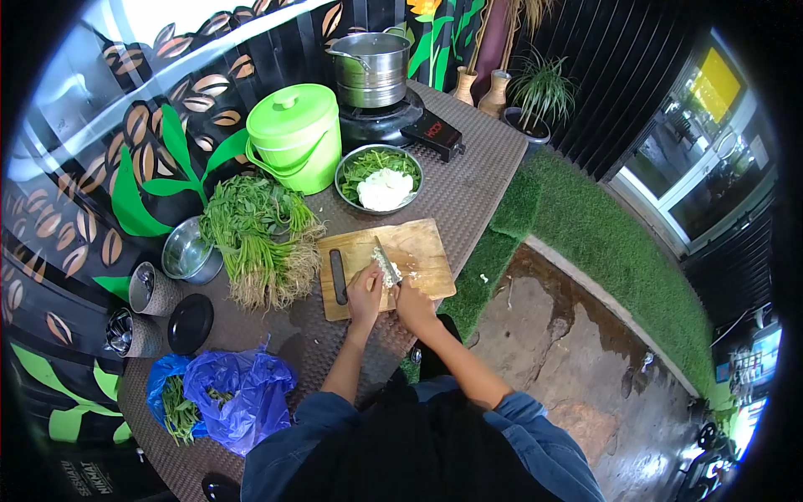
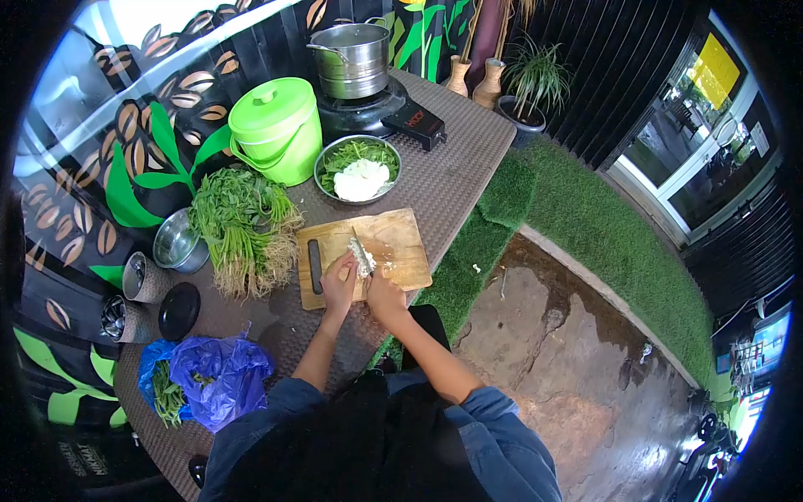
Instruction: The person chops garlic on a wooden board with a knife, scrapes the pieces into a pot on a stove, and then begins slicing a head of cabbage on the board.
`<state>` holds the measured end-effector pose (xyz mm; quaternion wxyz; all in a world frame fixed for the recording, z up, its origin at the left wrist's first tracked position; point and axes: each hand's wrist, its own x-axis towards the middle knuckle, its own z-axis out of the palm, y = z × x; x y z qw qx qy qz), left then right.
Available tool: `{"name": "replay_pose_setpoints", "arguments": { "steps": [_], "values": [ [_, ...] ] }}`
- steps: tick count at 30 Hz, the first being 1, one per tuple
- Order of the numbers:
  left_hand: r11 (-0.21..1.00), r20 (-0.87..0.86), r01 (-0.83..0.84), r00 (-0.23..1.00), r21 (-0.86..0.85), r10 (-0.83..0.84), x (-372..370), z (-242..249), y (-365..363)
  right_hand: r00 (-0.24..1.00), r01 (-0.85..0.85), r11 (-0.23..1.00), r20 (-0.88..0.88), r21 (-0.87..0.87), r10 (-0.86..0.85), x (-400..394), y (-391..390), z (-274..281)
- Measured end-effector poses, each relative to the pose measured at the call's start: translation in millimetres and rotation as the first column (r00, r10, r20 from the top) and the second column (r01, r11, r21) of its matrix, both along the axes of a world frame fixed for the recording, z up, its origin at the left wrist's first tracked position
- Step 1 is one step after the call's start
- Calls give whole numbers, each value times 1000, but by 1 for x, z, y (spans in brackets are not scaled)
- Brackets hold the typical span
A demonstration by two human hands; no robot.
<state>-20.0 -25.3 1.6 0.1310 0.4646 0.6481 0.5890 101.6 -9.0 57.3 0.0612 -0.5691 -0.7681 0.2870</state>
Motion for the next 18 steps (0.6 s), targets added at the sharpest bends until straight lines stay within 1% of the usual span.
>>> {"name": "replay_pose_setpoints", "arguments": {
  "steps": [1,3,5,6,7,8,9,10,11,12,13,14,15,17,18],
  "values": [
    [1000,-10,0,1000,-11,0,-1,-1,0,999,-37,999,15,-40,38,2,4,4],
    [1000,-20,-2,1000,-24,1,-4,0,-1,999,-41,998,22,-58,42,3,3,3],
    [993,-311,-23,949,117,59,-7,4,0,1000,22,999,-10,-44,-23,5,-15,1],
    [993,-310,-22,949,119,58,-7,5,3,999,33,995,28,97,-36,1,-24,-18],
    [992,-185,-53,980,118,74,-6,5,5,999,36,995,29,98,-39,-2,-28,-16],
    [990,-58,-83,994,113,90,-6,5,7,998,31,998,50,60,-34,-4,-31,-14],
    [990,-59,-82,994,114,89,-8,10,11,997,24,1000,71,21,-25,-5,-32,-14],
    [996,-16,-63,998,68,64,-10,14,14,1000,5,1000,27,25,-6,-3,-26,-16],
    [999,25,-38,999,21,38,-12,18,14,1000,7,1000,24,19,-7,0,-19,-16],
    [999,21,-35,999,18,34,-17,15,17,998,-11,1000,-61,-3,11,6,-9,-16],
    [1000,-115,4,993,12,-3,-23,8,23,989,-31,999,-146,-18,28,13,0,-16],
    [999,-249,39,968,2,-37,-29,2,29,963,-51,998,-266,-28,41,21,7,-17],
    [999,-250,40,967,6,-37,-33,1,32,963,-50,998,-267,-25,41,27,12,-12],
    [995,-205,94,974,-45,-101,-36,-5,36,896,-71,986,-443,-151,-4,37,17,-6],
    [994,-203,98,974,-45,-105,-35,-2,35,898,-58,997,-439,-56,27,36,16,-9]
  ]
}}
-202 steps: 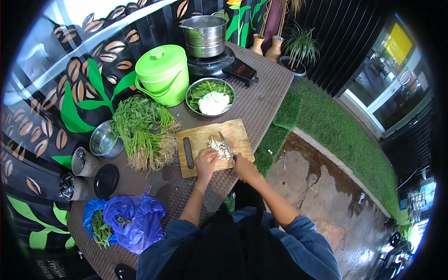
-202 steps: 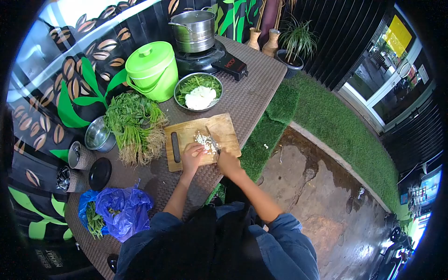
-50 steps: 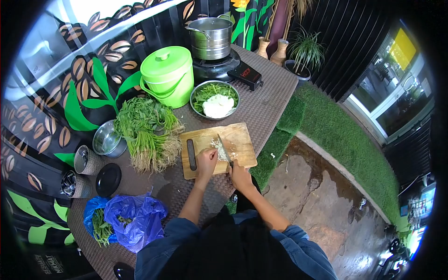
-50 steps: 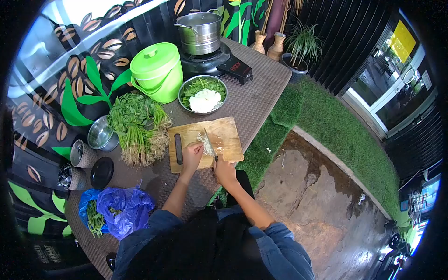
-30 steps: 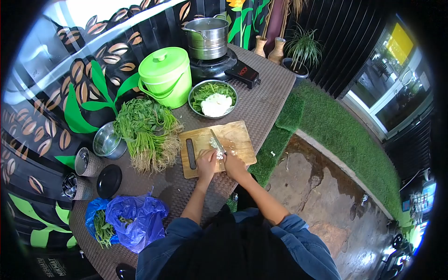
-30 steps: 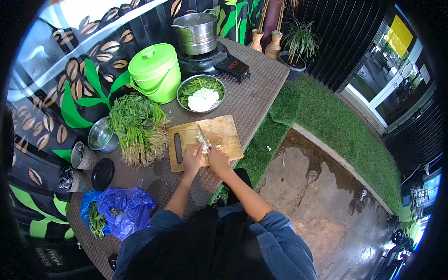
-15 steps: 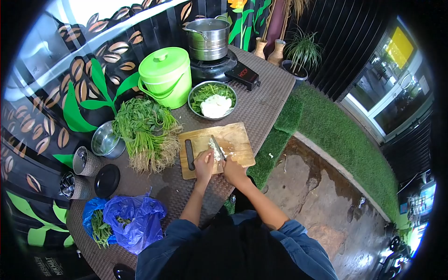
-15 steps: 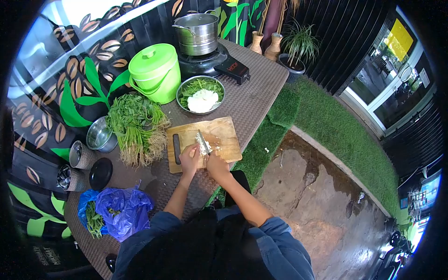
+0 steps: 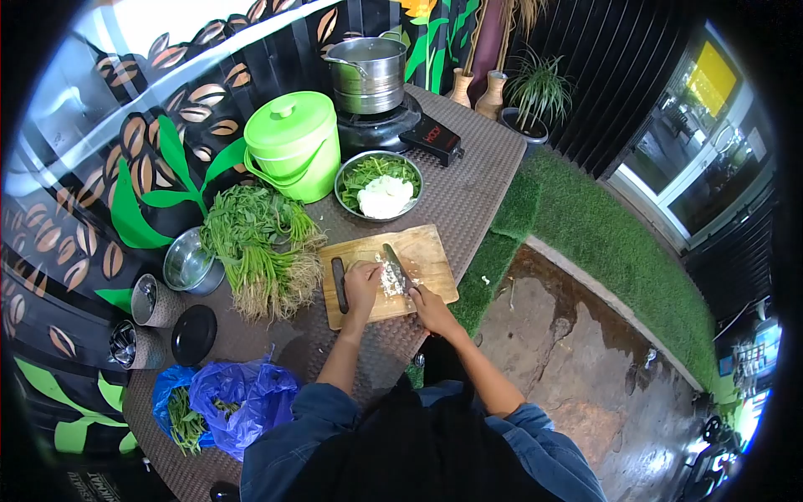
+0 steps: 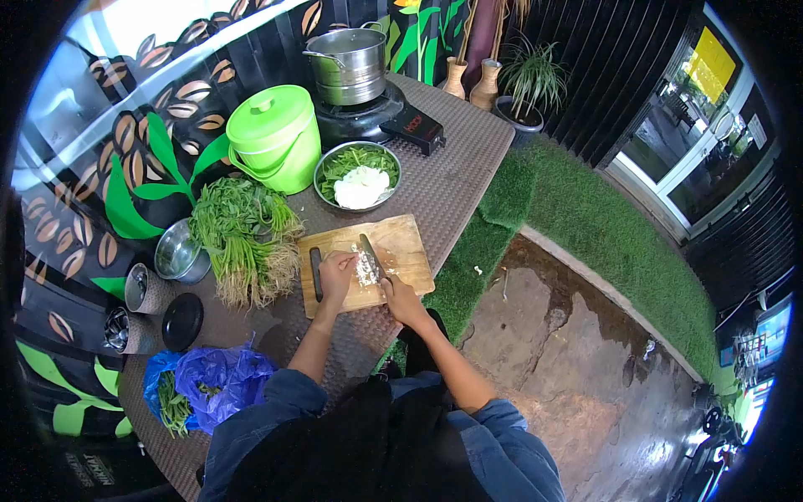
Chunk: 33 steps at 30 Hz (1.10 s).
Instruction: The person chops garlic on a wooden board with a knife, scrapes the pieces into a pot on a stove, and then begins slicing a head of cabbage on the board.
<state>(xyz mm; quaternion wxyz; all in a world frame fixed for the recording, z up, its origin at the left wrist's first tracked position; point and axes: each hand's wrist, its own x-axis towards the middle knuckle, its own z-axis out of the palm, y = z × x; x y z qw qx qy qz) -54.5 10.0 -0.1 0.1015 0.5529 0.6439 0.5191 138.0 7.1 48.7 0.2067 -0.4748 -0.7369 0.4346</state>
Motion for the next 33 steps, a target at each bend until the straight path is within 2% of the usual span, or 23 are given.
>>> {"name": "replay_pose_setpoints", "arguments": {
  "steps": [1,3,4,6,8,12,14,15,17,20,23,28,33],
  "values": [
    [1000,27,0,1000,-27,0,2,3,-1,1000,4,1000,2,-1,-4,-1,1,-3],
    [998,53,-1,999,-55,4,5,7,-4,984,22,999,177,30,-27,-9,1,-6],
    [1000,40,-3,999,-26,4,6,9,-6,984,19,999,177,28,-24,-14,1,-6],
    [1000,25,-13,1000,2,12,9,12,-9,951,3,999,307,49,-18,-22,1,-5],
    [999,178,34,983,-2,-34,10,13,-14,949,-15,997,315,70,-8,-26,7,-3],
    [1000,116,-10,993,-24,13,3,24,-20,920,-80,996,388,49,55,-25,20,9],
    [999,-19,-39,999,14,39,-6,18,-16,921,-66,997,388,45,44,-24,19,6],
    [999,-21,-42,999,16,42,-8,16,-14,921,-53,998,388,40,33,-24,19,4],
    [996,-87,-32,996,-78,25,-11,10,-13,916,-44,998,400,38,25,-27,13,-2],
    [987,-25,-46,999,-152,43,-5,14,-16,914,-31,997,407,65,2,-31,8,-5],
    [976,-76,-96,994,-198,82,3,20,-23,919,-19,996,393,87,-16,-32,6,-3],
    [991,-161,-55,986,-126,34,10,21,-35,925,-36,997,380,68,8,-26,-2,-1],
    [992,-214,-102,973,-73,84,19,19,-41,911,80,973,379,218,-160,-29,-26,-10]
  ]
}}
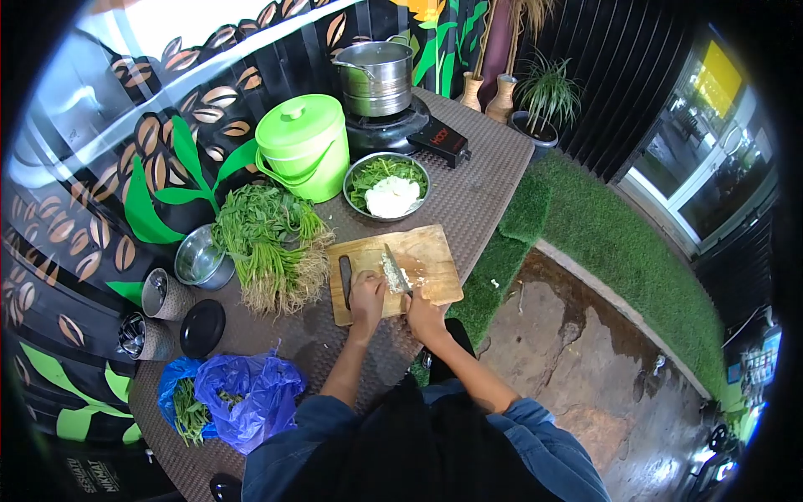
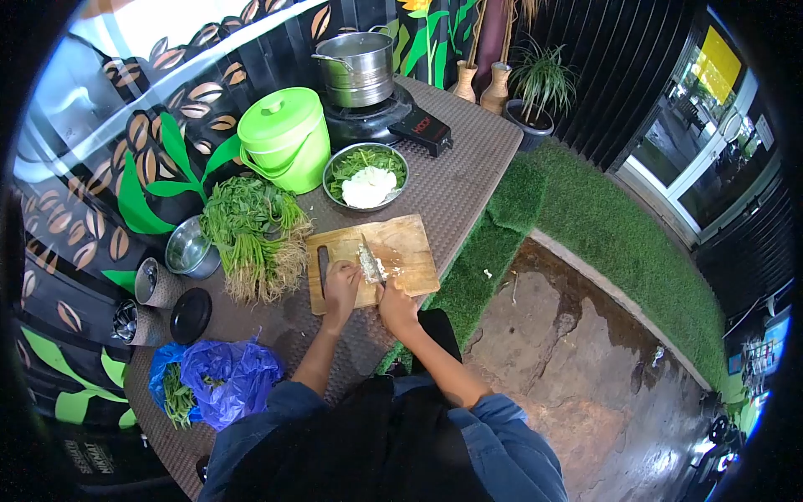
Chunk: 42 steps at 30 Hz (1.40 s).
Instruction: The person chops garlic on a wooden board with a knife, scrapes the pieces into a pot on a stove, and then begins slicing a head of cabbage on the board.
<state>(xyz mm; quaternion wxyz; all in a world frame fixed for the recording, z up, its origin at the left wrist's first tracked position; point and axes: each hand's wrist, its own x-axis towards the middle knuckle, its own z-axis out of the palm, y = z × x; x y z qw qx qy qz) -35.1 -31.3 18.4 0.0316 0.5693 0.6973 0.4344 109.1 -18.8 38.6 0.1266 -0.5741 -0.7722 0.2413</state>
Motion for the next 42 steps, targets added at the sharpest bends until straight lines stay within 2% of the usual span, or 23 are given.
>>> {"name": "replay_pose_setpoints", "arguments": {
  "steps": [3,5,10,12,14,16,18,20,21,22,24,25,29,31,34,40,42],
  "values": [
    [999,29,-36,999,-14,37,-4,-7,7,998,-59,993,20,-103,61,-2,10,3],
    [999,122,3,992,-54,4,-6,-8,11,996,-79,991,22,-105,82,-1,20,7],
    [998,93,-53,994,30,50,-1,-14,8,991,-134,986,18,-101,136,2,17,12],
    [996,61,-77,995,44,74,3,-10,6,996,-19,1000,82,-17,20,-6,-1,1],
    [997,54,-81,995,6,81,4,-4,6,992,-24,999,123,34,19,-14,-3,-6],
    [996,37,-77,996,35,76,2,-11,6,988,-90,996,121,-17,92,-20,4,-6],
    [996,14,-63,998,62,62,0,-12,3,994,-85,996,67,-8,85,-17,13,-3],
    [996,50,-68,997,51,66,3,-9,2,994,-108,990,24,-94,111,-14,20,6],
    [996,51,-69,997,52,66,4,-10,2,996,-92,983,-2,-157,93,-14,18,6],
    [996,51,-79,996,45,77,5,-11,2,996,-93,984,-1,-154,94,-15,13,4],
    [995,53,-91,995,41,88,4,-11,3,998,39,990,-40,-137,-45,-21,-3,-1],
    [995,66,-89,994,49,86,4,-11,3,994,47,992,-94,-118,-58,-22,-6,-3],
    [994,109,-100,989,47,94,3,-13,4,998,21,981,-51,-193,-32,-20,3,-3],
    [994,120,-101,988,37,96,3,-15,6,1000,-20,984,-6,-177,19,-17,6,2],
    [995,123,-100,988,25,97,-1,-17,7,1000,26,990,14,-138,-24,-22,-6,5],
    [995,118,-97,988,7,96,2,-15,5,1000,3,980,-9,-197,-5,-25,2,2],
    [994,121,-109,987,5,108,1,-13,6,1000,13,987,-3,-158,-14,-27,-2,0]
  ]
}}
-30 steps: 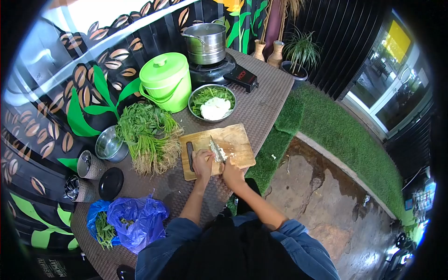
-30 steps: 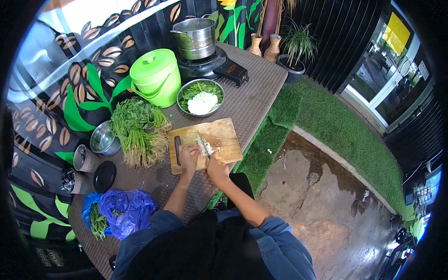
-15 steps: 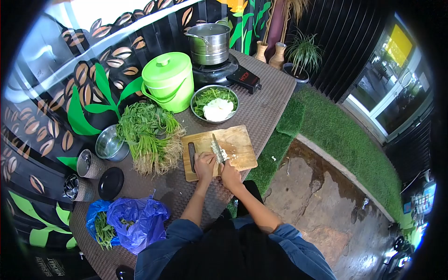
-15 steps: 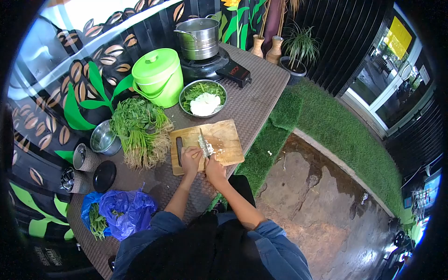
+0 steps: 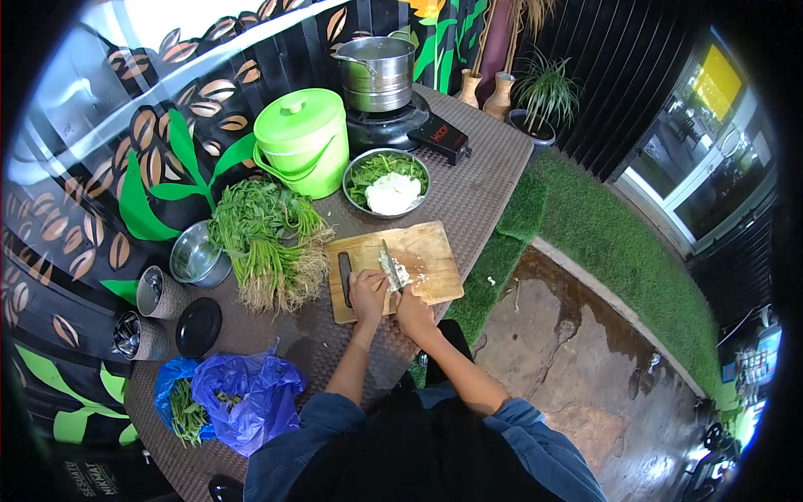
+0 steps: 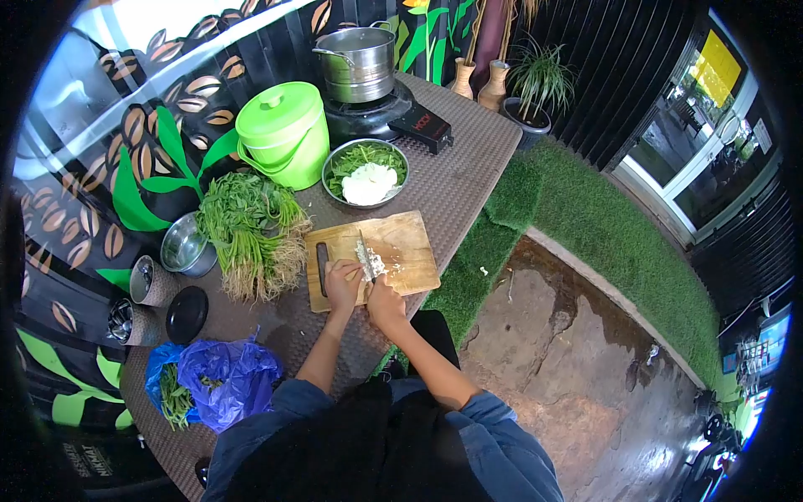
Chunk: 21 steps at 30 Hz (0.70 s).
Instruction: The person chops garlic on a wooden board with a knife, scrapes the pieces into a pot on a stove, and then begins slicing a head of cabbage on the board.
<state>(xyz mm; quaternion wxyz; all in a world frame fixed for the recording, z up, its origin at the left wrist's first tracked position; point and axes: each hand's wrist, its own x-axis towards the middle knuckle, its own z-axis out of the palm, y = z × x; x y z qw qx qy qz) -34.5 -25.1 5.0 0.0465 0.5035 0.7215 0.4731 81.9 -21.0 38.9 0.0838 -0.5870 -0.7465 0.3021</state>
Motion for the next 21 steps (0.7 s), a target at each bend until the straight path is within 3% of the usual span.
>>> {"name": "replay_pose_setpoints", "arguments": {
  "steps": [5,8,11,16,18,19,21],
  "values": [
    [1000,-23,17,1000,10,-17,4,8,-4,1000,30,999,8,24,-30,-5,7,-2],
    [999,-34,31,999,28,-30,3,1,-3,997,-58,997,49,44,56,12,29,6],
    [998,-29,59,998,25,-58,4,8,-7,966,-255,967,57,12,253,36,38,29],
    [998,-65,60,996,14,-59,7,10,-7,986,-142,990,90,-5,142,28,5,13],
    [998,-75,61,995,15,-60,7,11,-8,997,-36,996,74,82,30,21,-7,8],
    [998,-61,70,996,0,-70,7,11,-7,998,-27,1000,55,2,27,19,-2,11],
    [997,-50,76,996,-26,-77,5,10,-11,997,-64,998,44,2,63,19,14,13]
  ]
}}
